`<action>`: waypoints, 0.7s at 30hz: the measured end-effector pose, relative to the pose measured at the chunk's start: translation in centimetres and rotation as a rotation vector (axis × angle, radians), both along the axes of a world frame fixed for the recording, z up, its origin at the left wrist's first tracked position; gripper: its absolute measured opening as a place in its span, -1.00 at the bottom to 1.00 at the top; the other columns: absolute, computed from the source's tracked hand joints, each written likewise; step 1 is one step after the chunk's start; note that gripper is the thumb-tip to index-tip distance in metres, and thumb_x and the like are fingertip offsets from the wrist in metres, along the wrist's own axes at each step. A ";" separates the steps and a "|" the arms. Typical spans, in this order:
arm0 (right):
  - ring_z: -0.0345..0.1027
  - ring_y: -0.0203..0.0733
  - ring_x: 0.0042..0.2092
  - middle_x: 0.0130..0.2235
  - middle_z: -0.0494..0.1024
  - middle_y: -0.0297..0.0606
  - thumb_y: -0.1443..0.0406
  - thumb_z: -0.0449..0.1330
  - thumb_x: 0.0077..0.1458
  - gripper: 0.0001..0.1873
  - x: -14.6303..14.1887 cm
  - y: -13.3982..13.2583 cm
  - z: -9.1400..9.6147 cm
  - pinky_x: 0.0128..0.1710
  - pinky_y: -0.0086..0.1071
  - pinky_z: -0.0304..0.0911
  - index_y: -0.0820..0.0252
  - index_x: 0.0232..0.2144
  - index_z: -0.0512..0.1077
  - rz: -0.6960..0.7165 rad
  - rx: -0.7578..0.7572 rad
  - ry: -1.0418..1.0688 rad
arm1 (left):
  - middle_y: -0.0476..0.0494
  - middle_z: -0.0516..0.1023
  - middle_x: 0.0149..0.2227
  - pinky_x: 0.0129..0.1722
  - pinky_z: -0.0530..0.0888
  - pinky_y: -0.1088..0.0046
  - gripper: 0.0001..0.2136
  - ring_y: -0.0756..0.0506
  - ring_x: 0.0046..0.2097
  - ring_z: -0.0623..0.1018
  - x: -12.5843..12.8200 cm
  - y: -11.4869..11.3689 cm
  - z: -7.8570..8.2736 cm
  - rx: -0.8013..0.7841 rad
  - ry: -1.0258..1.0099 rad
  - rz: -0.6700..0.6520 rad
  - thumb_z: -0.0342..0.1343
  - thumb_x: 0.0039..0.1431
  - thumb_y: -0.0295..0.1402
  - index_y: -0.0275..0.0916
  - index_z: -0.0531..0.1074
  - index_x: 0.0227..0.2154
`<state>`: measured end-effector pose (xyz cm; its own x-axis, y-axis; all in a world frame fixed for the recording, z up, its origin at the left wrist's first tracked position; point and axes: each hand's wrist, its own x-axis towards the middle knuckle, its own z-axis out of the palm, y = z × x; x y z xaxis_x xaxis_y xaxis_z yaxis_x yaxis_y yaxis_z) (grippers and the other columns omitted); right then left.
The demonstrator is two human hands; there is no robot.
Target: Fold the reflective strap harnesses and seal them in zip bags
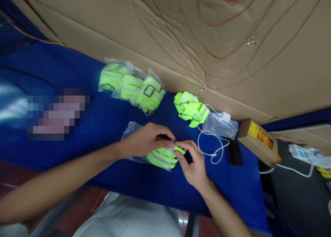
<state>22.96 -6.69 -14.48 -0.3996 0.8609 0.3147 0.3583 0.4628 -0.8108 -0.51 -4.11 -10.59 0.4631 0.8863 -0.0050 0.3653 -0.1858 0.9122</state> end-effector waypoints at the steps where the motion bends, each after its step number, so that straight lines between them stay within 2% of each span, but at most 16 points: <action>1: 0.49 -0.15 -0.13 -0.15 0.57 -0.23 0.37 0.28 0.29 -0.76 0.0 0.0 0.1 -0.14 -0.27 0.43 0.02 -0.03 0.53 0.004 -0.007 0.000 | -0.02 0.73 -0.24 -0.24 0.41 0.51 -0.86 -0.06 -0.20 0.66 0.0 0.0 0.0 0.009 -0.011 -0.002 0.26 0.27 -0.31 -0.24 0.65 -0.21; 5: 0.54 -0.11 -0.14 -0.17 0.62 -0.22 0.35 0.28 0.29 -0.85 -0.1 -0.3 0.4 -0.12 -0.23 0.46 0.04 -0.10 0.56 0.044 -0.034 -0.014 | -0.02 0.73 -0.22 -0.22 0.42 0.50 -0.86 -0.07 -0.18 0.66 0.0 -0.1 0.1 0.069 0.009 -0.092 0.27 0.28 -0.30 -0.21 0.66 -0.19; 8: 0.53 -0.14 -0.16 -0.18 0.62 -0.24 0.32 0.33 0.25 -0.83 -0.1 -0.3 0.4 -0.13 -0.26 0.46 0.03 -0.09 0.53 0.001 -0.058 0.019 | -0.03 0.73 -0.20 -0.20 0.43 0.50 -0.85 -0.07 -0.16 0.67 -0.1 0.0 0.1 0.108 0.017 -0.127 0.27 0.28 -0.29 -0.22 0.65 -0.18; 11: 0.50 -0.19 -0.18 -0.18 0.57 -0.27 0.26 0.39 0.19 -0.73 0.0 0.1 0.3 -0.16 -0.30 0.46 0.04 -0.08 0.46 -0.083 -0.139 0.126 | -0.05 0.71 -0.14 -0.11 0.46 0.49 -0.84 -0.07 -0.11 0.66 -0.2 0.1 0.2 0.148 -0.023 -0.063 0.23 0.32 -0.29 -0.22 0.62 -0.15; 13: 0.47 -0.20 -0.22 -0.21 0.53 -0.28 0.21 0.39 0.19 -0.74 0.3 0.5 0.2 -0.19 -0.31 0.46 0.06 -0.12 0.43 -0.105 -0.207 0.151 | -0.09 0.69 -0.07 -0.03 0.46 0.46 -0.80 -0.08 -0.05 0.65 -0.4 0.0 0.3 0.188 -0.019 -0.003 0.18 0.36 -0.26 -0.23 0.58 -0.09; 15: 0.47 -0.21 -0.25 -0.25 0.53 -0.29 0.19 0.37 0.21 -0.78 0.5 0.9 0.1 -0.20 -0.31 0.46 0.08 -0.16 0.43 -0.106 -0.253 0.126 | -0.18 0.63 0.06 0.08 0.45 0.34 -0.59 -0.16 0.07 0.60 -0.5 -0.3 0.2 0.267 0.083 -0.007 0.20 0.33 -0.11 -0.24 0.48 0.11; 18: 0.50 -0.19 -0.23 -0.27 0.56 -0.30 0.17 0.36 0.22 -0.79 0.5 1.3 -0.2 -0.17 -0.31 0.48 0.09 -0.19 0.45 -0.105 -0.312 0.111 | -0.42 0.40 0.28 0.24 0.33 0.02 -0.07 -0.38 0.29 0.41 -0.3 -1.3 -0.5 0.466 0.391 -0.095 0.30 0.11 0.14 -0.21 0.09 0.41; 19: 0.52 -0.19 -0.23 -0.27 0.57 -0.30 0.16 0.36 0.21 -0.78 0.4 1.4 -0.4 -0.17 -0.30 0.49 0.09 -0.19 0.45 -0.100 -0.344 0.126 | -0.48 0.35 0.31 0.27 0.26 -0.08 0.02 -0.44 0.33 0.35 -0.2 -1.6 -0.8 0.532 0.500 -0.112 0.34 0.06 0.15 -0.19 0.01 0.45; 21: 0.54 -0.18 -0.24 -0.28 0.61 -0.29 0.14 0.36 0.20 -0.77 0.1 1.5 -0.7 -0.19 -0.30 0.52 0.10 -0.21 0.47 -0.087 -0.407 0.157 | -0.52 0.31 0.31 0.27 0.22 -0.14 0.05 -0.47 0.34 0.33 0.1 -1.9 -1.4 0.615 0.657 -0.122 0.40 0.03 0.08 -0.14 -0.03 0.46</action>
